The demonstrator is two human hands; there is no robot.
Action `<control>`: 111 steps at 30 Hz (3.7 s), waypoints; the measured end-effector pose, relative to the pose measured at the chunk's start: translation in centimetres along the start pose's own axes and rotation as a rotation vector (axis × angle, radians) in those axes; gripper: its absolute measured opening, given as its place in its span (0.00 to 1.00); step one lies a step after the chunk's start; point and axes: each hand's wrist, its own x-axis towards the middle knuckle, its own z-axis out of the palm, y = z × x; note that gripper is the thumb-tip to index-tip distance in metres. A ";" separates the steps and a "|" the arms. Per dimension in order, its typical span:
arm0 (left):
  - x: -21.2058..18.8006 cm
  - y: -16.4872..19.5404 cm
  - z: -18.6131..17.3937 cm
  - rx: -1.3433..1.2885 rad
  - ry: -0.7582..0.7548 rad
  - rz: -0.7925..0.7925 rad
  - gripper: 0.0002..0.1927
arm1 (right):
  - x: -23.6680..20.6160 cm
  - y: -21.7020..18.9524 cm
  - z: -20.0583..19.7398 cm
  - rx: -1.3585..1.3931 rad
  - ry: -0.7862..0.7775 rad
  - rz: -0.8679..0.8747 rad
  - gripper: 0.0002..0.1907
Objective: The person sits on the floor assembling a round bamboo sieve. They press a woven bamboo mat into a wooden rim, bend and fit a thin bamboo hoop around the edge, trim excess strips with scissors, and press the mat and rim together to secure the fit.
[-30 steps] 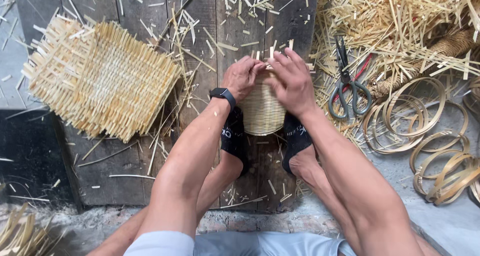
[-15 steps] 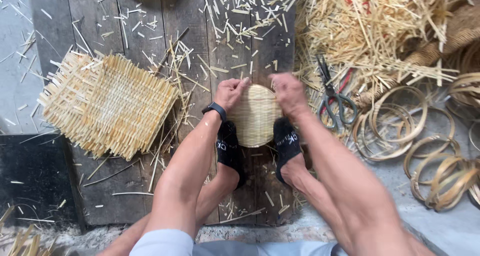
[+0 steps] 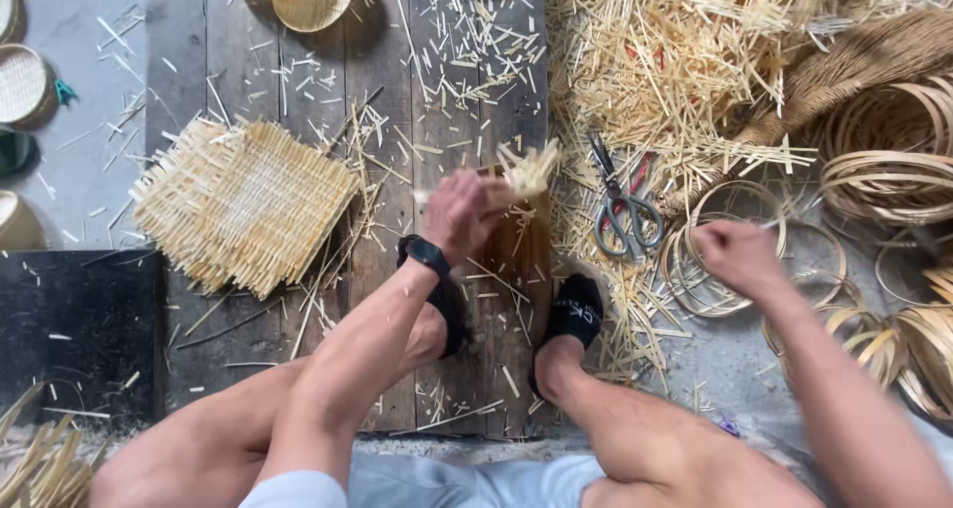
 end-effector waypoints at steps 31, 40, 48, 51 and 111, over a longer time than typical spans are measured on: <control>-1.7 2.1 9.2 0.248 0.091 -0.804 0.59 | -1.7 -1.0 15.3 0.093 -0.038 -0.214 0.36; -3.5 5.3 9.8 0.109 0.071 -0.918 0.64 | 1.5 -7.4 16.7 -0.179 -0.057 -0.065 0.26; -3.8 4.5 9.2 0.106 -0.020 -0.785 0.64 | 5.9 -4.8 16.6 -0.377 0.387 -0.488 0.28; -4.3 3.9 8.6 0.101 -0.126 -0.707 0.63 | 7.2 -4.4 18.0 -0.430 0.160 -0.383 0.21; -5.4 4.2 7.8 0.072 -0.363 -0.457 0.56 | 8.9 -4.9 18.1 -0.456 0.478 -0.698 0.18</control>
